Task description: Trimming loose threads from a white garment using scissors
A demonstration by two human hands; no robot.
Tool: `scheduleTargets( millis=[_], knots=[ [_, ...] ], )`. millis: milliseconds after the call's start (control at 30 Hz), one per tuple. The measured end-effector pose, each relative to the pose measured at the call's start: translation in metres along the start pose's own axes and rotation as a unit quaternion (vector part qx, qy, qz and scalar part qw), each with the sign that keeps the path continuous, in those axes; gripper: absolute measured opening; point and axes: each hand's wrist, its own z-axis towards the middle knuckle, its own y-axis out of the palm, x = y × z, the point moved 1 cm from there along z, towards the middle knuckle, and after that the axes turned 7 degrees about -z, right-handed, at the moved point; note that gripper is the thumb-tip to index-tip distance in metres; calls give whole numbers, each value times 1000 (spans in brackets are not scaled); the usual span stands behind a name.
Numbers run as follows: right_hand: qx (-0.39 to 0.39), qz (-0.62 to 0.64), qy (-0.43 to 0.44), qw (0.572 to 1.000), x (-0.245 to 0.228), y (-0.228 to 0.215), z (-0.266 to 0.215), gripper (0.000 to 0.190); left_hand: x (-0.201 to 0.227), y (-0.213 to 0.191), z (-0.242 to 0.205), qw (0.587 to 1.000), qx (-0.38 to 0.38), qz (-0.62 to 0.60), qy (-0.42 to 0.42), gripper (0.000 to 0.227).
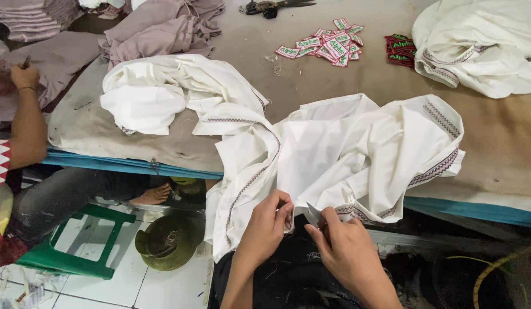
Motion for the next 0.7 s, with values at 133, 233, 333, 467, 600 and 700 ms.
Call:
scheduleTargets(
  millis=[133, 233, 333, 467, 600, 700],
  knots=[
    [-25, -48, 30, 998, 3, 15, 0, 37, -5, 5, 2, 1000, 9, -1, 23, 18],
    [21, -28, -30, 999, -1, 13, 1, 28, 0, 7, 0, 1000, 3, 1, 1, 20],
    [15, -42, -16, 999, -3, 15, 2, 30, 1, 7, 0, 1000, 6, 18, 9, 20],
    [4, -53, 1, 999, -6, 18, 3, 30, 1, 7, 0, 999, 10, 44, 30, 19],
    [10, -63, -3, 998, -8, 16, 2, 29, 8, 5, 0, 999, 11, 31, -1, 18],
    [20, -62, -1, 998, -8, 17, 1, 30, 4, 6, 0, 999, 15, 33, -1, 18]
  ],
)
